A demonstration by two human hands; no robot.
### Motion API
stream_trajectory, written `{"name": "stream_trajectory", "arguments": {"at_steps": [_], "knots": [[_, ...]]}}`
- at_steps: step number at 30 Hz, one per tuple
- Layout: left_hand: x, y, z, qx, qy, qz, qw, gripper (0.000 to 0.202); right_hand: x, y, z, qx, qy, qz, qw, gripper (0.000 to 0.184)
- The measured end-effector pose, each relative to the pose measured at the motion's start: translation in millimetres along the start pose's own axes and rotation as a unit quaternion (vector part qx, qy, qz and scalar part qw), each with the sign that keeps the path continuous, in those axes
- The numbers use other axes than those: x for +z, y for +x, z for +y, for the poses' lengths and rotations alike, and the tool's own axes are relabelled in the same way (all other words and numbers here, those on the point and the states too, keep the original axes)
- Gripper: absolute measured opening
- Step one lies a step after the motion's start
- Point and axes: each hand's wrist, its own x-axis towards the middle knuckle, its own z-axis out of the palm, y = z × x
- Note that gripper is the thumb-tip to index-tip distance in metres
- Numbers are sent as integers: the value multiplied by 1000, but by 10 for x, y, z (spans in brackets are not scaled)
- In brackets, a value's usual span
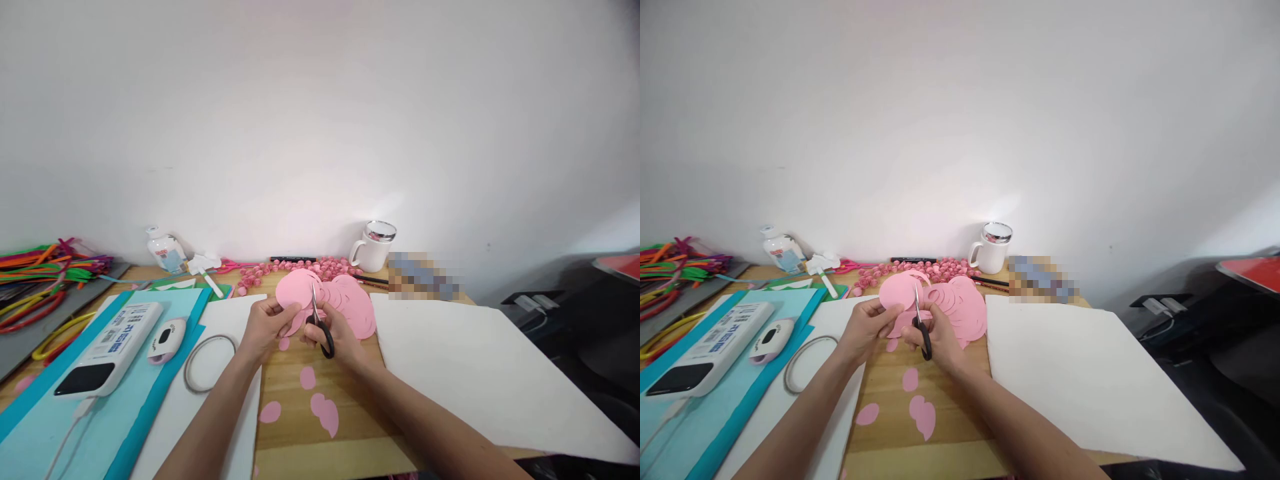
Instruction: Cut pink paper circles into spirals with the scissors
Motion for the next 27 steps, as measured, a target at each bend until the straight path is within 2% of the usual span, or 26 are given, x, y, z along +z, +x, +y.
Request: {"name": "stream_trajectory", "arguments": {"at_steps": [15,18,27], "knots": [[-30,34,-21,16,-67,35,997,35,26,2,23,18,37,3,999,44],[-22,35,-19,8,-86,36,996,30,30,-7,63,18,28,-4,999,44],[-31,27,-56,-5,-22,29,999,34,19,-11,59,34,-12,-38,999,48]]}}
